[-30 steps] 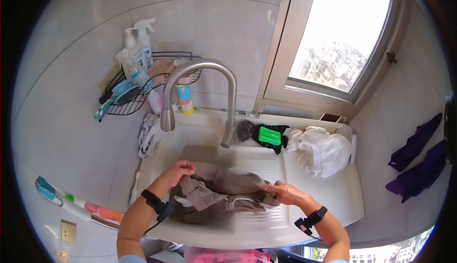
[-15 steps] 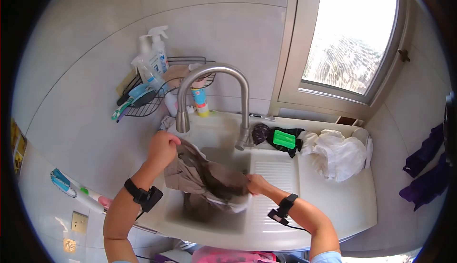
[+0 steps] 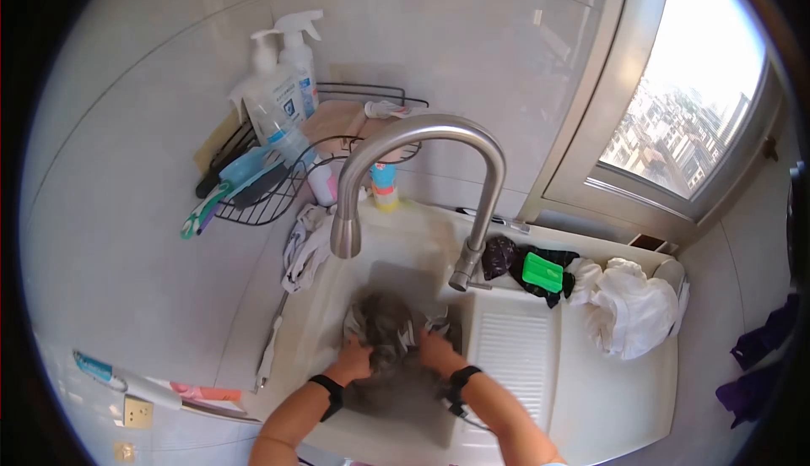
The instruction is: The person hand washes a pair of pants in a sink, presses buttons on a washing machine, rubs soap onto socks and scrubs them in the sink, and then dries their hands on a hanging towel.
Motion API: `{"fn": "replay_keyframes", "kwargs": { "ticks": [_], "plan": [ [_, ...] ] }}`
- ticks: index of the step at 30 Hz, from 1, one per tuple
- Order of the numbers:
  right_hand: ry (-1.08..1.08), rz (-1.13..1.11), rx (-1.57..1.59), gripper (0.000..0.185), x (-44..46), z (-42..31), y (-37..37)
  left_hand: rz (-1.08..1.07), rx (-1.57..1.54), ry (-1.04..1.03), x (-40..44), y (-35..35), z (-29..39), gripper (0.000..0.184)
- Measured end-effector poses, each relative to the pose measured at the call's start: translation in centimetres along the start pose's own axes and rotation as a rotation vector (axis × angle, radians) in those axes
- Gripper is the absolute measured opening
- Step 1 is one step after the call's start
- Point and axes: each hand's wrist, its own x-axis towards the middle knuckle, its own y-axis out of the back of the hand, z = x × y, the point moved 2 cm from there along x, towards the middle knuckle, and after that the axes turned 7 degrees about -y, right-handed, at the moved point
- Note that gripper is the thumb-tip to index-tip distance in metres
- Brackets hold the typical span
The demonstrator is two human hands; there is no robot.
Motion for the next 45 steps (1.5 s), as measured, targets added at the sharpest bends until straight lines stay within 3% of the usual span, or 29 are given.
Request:
{"fn": "replay_keyframes", "kwargs": {
  "ticks": [2,5,8,11,13,15,17,20,22,26,27,30,31,33,34,35,36,38,40,42,43,45],
  "plan": [
    [-0.011,0.047,-0.025,0.031,0.5,-0.8,-3.7,-0.199,0.059,-0.112,3.9,-7.7,-3.3,0.033],
    [-0.017,-0.112,0.040,0.026,2.2,-1.7,-7.7,-0.382,0.125,0.075,6.1,-6.4,-2.8,0.038],
    [0.188,-0.053,-0.086,0.020,3.5,-2.3,-8.7,-0.090,-0.008,-0.066,7.7,-7.0,-4.5,0.036],
    [0.201,-0.058,-0.178,0.017,6.1,-1.4,-5.9,-0.004,-0.045,-0.014,8.7,-8.9,-6.1,0.031],
    [0.003,0.077,0.068,0.016,9.8,2.2,-6.9,-0.036,-0.211,0.090,8.1,-7.5,-6.8,0.033],
    [0.093,0.073,0.009,0.029,10.7,3.2,-2.8,-0.014,-0.290,0.209,6.3,-3.8,-6.7,0.034],
    [0.008,-0.072,-0.107,0.044,10.1,1.3,2.8,0.076,-0.298,0.331,4.6,1.8,-5.2,0.033],
    [0.184,0.152,0.094,0.037,8.0,-1.5,9.1,0.387,-0.569,0.319,1.5,10.2,-2.8,0.038],
    [0.188,0.247,0.374,0.030,4.2,-5.4,14.2,0.478,-0.942,0.305,0.6,11.7,-0.9,0.037],
    [0.299,0.247,0.632,0.022,-5.5,-12.9,17.2,0.471,-1.341,0.242,-1.3,14.0,4.1,0.032],
    [0.415,0.229,0.634,0.030,-7.3,-13.8,16.8,0.724,-1.053,0.047,-1.5,13.4,4.1,0.035],
    [0.424,-0.184,0.663,0.059,-7.7,-12.1,11.6,0.628,-0.826,0.274,-2.8,10.0,0.8,0.044],
    [0.317,-0.114,0.450,0.064,-6.9,-10.9,9.4,0.654,-0.678,0.277,-2.2,7.1,-0.7,0.054],
    [0.113,0.022,0.019,0.077,-4.8,-8.7,5.3,0.519,-0.441,0.200,-2.0,3.3,-0.2,0.065],
    [0.029,-0.031,-0.027,0.083,-4.0,-8.1,4.1,0.453,-0.324,0.157,-1.3,2.8,0.5,0.071],
    [-0.057,-0.092,-0.074,0.089,-3.7,-7.6,2.8,0.172,-0.232,0.235,-0.5,2.0,1.5,0.086],
    [-0.144,-0.154,-0.120,0.096,-3.3,-7.0,1.1,0.077,-0.206,0.228,0.3,1.1,1.8,0.088],
    [-0.009,-0.106,-0.172,0.104,-1.6,-4.8,-3.4,-0.105,-0.153,0.214,2.8,-1.8,1.1,0.091],
    [0.016,-0.008,-0.099,0.097,0.3,-3.2,-6.6,-0.149,-0.079,0.197,5.2,-4.8,-1.0,0.091],
    [-0.020,-0.154,0.066,0.087,1.9,-2.2,-7.5,-0.218,-0.081,0.137,6.8,-6.0,-2.4,0.089],
    [-0.035,-0.226,0.147,0.082,2.7,-1.9,-7.5,-0.169,-0.111,0.129,7.5,-6.2,-2.7,0.086],
    [0.015,-0.166,0.386,0.080,3.4,-1.7,-7.6,-0.082,-0.162,0.120,8.2,-6.7,-3.6,0.081]
  ]
}}
